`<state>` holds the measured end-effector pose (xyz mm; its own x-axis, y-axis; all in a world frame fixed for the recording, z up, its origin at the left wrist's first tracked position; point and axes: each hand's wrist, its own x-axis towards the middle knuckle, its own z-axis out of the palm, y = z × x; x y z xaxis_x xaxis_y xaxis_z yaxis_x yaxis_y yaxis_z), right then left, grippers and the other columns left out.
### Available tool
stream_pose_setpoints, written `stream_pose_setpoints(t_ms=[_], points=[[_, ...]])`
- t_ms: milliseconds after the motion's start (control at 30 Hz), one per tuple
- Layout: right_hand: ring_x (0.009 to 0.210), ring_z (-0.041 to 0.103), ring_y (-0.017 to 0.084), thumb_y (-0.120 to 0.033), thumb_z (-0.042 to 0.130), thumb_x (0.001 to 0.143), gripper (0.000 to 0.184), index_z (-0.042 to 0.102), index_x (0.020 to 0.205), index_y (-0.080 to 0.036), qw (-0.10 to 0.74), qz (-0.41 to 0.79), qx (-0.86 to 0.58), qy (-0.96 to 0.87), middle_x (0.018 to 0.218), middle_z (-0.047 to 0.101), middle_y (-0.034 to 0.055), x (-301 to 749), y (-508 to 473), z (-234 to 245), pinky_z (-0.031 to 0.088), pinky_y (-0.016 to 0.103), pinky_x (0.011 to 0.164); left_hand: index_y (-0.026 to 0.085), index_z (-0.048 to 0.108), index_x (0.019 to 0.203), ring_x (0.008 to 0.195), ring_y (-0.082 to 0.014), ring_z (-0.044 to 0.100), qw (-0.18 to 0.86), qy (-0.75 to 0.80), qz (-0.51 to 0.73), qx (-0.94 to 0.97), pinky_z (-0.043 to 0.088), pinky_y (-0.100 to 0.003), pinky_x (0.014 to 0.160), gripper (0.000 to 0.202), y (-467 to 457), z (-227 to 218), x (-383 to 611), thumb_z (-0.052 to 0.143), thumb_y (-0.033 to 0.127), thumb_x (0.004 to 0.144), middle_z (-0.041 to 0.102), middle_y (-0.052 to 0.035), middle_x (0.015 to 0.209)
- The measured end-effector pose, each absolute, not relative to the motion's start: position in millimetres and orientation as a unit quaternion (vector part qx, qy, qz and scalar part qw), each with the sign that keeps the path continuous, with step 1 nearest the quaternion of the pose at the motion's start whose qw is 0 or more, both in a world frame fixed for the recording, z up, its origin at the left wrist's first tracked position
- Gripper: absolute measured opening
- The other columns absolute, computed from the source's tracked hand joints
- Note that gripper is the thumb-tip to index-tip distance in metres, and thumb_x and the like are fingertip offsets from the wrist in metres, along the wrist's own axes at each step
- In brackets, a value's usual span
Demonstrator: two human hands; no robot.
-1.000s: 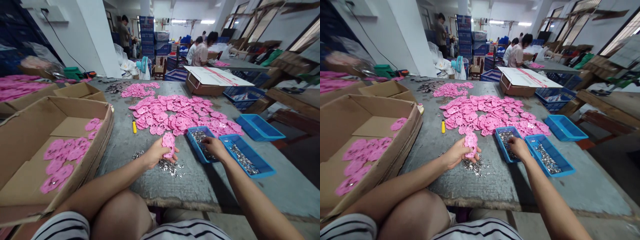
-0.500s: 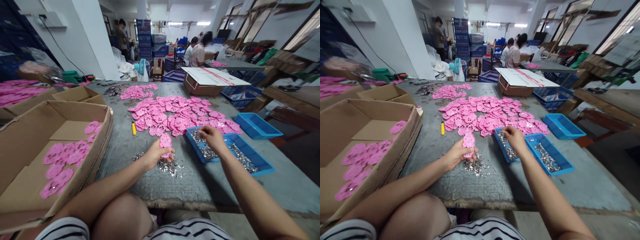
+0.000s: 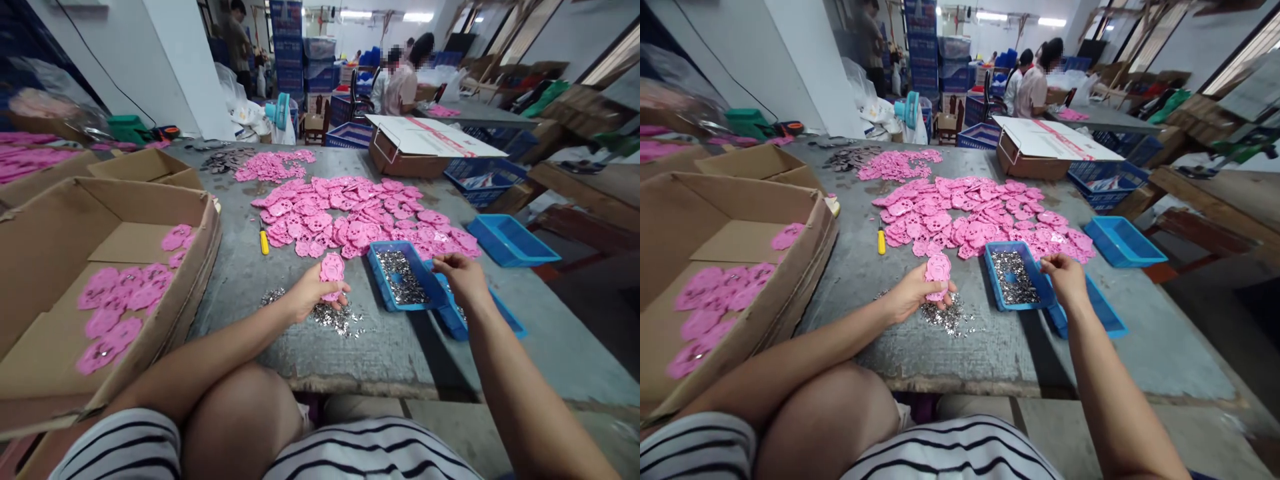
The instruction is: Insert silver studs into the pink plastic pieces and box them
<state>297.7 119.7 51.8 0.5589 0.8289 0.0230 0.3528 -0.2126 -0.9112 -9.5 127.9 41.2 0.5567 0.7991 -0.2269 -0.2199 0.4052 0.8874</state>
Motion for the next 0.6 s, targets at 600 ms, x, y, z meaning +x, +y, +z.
stream_pose_setpoints(t_ms=[600], points=[[0.076,0.063,0.017,-0.024,0.056,0.087,0.008,0.063,0.091,-0.022,0.389,0.200,-0.479,-0.761,0.083,0.069,0.0035,163,111,57,0.049,0.032,0.070,0.016,0.050,0.089,0.049,-0.0118,0.060,0.761,0.338,0.392,0.391,0.048,-0.024,0.046,0.025,125,55,-7,0.066,0.019,0.071,0.063,0.0000,0.065]])
